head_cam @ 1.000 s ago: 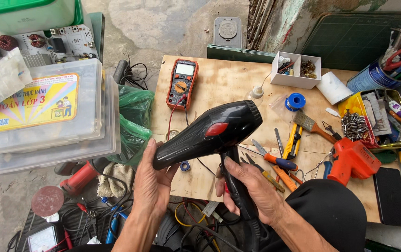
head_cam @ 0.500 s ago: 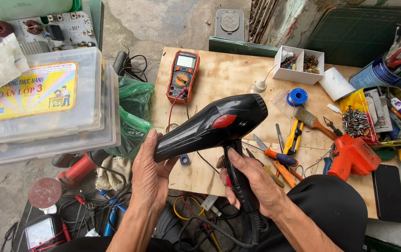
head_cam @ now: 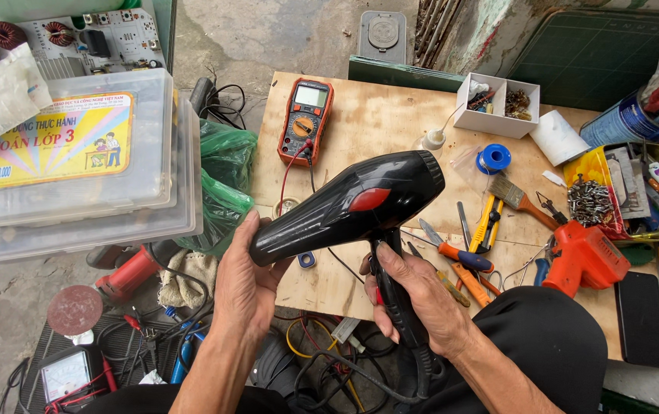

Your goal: The person uses a screwdriver to unscrew and remove the front grille of a black hair dryer. They then use a small metal file to clean the inside of the removed grille before reattaching it to the hair dryer.

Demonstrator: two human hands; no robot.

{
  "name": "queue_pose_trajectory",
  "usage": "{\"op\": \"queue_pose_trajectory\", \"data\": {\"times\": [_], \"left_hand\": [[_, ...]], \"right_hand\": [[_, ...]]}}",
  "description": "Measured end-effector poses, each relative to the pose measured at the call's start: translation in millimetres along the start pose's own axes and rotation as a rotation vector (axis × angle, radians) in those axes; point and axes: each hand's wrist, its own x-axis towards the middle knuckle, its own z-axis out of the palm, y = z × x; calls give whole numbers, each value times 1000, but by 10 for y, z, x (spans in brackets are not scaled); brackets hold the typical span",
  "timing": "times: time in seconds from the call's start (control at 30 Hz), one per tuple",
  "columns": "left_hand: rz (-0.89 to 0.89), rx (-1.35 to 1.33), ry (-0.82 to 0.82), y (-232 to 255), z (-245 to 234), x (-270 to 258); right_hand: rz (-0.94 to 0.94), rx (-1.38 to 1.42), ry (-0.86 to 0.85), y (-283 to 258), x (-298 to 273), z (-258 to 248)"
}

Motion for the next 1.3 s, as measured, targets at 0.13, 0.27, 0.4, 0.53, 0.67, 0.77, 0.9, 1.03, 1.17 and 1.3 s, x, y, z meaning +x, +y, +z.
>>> {"op": "queue_pose_trajectory", "data": {"times": [0.13,0.27,0.4,0.53,0.67,0.77,0.9,1.03,1.17,1.3], "left_hand": [[-7,-18,37,-6,-45,77],[37,-19,44,-14,-139,159],[52,45,71,1,-184,173],[109,198,149,112,-46,-10],[11,87,71,48,-203,181],[-12,68,57,35,-230,215],[26,183,163,65,-312,272],[-2,179,153,53,-291,210],[-2,204,97,42,-203,124],[89,373,90,119,37,-216]], "right_hand": [[-12,16,14,42,15,-8],[-8,-11,60,19,-1,-7],[-14,23,82,5,-20,-6],[-24,-21,96,-45,-75,73],[-31,-22,64,-14,-71,38],[-37,-55,39,-21,-86,24],[-59,-60,32,-24,-115,-6],[-58,1,53,20,-83,-90],[-57,15,56,-20,-105,-103],[-136,-6,-2,-35,-110,-120]]}}
